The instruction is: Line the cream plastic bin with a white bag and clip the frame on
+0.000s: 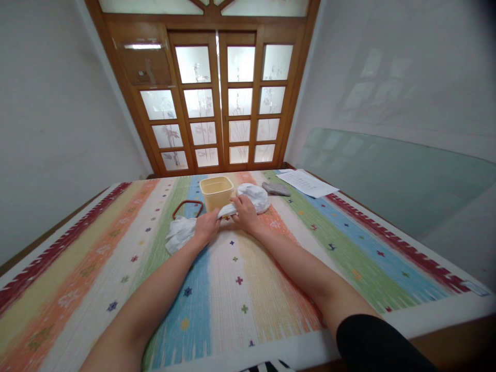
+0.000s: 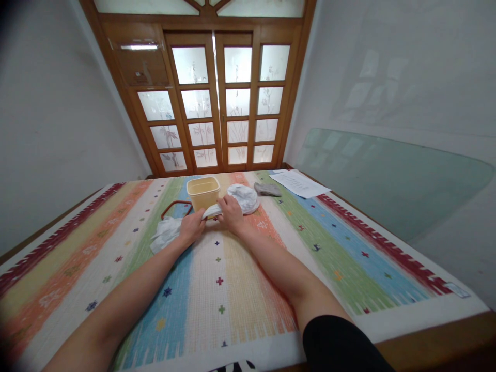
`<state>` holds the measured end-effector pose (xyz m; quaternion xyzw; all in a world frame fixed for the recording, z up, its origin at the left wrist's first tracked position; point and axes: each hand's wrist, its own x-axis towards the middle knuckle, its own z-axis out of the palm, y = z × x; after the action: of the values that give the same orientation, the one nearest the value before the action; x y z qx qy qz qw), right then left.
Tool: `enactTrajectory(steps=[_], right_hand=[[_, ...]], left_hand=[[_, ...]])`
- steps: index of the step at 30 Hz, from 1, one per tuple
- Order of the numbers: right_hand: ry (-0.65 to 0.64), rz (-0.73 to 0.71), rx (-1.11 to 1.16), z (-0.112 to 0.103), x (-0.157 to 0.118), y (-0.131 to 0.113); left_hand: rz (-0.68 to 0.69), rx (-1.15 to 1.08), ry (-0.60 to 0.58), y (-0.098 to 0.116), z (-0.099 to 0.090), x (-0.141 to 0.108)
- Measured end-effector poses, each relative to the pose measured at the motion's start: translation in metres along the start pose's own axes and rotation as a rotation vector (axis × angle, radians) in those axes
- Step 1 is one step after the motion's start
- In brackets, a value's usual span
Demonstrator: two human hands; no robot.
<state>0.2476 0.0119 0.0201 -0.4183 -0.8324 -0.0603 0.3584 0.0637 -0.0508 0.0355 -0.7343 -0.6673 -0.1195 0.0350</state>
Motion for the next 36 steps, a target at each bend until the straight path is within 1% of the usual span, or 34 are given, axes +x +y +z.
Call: enactTrajectory(steps=[6, 10, 16, 23, 28, 32, 36], right_hand=[[0.013, -0.08, 0.025, 0.006, -0.002, 0.0], [0.038, -0.095, 0.032, 0.009, -0.003, 0.003], [0.081, -0.119, 0.047, 0.015, -0.005, 0.005], [0.085, -0.042, 0.088, 0.015, -0.005, 0.005], [0.106, -0.021, 0.109, 0.014, -0.003, 0.006], [0.071, 0.004, 0.114, 0.014, -0.001, 0.007], [0.046, 0.033, 0.128, 0.014, -0.002, 0.006]], left_hand=[[-0.026, -0.007, 0.047, 0.001, -0.002, 0.0], [-0.046, -0.018, 0.055, 0.0, -0.002, 0.0], [-0.043, -0.044, 0.077, -0.004, 0.002, 0.001], [-0.025, -0.059, 0.088, -0.006, 0.006, 0.001], [0.016, -0.074, 0.043, -0.005, 0.009, 0.001], [0.047, -0.094, -0.001, -0.003, 0.011, 0.002], [0.06, -0.085, -0.006, -0.002, 0.014, 0.001]])
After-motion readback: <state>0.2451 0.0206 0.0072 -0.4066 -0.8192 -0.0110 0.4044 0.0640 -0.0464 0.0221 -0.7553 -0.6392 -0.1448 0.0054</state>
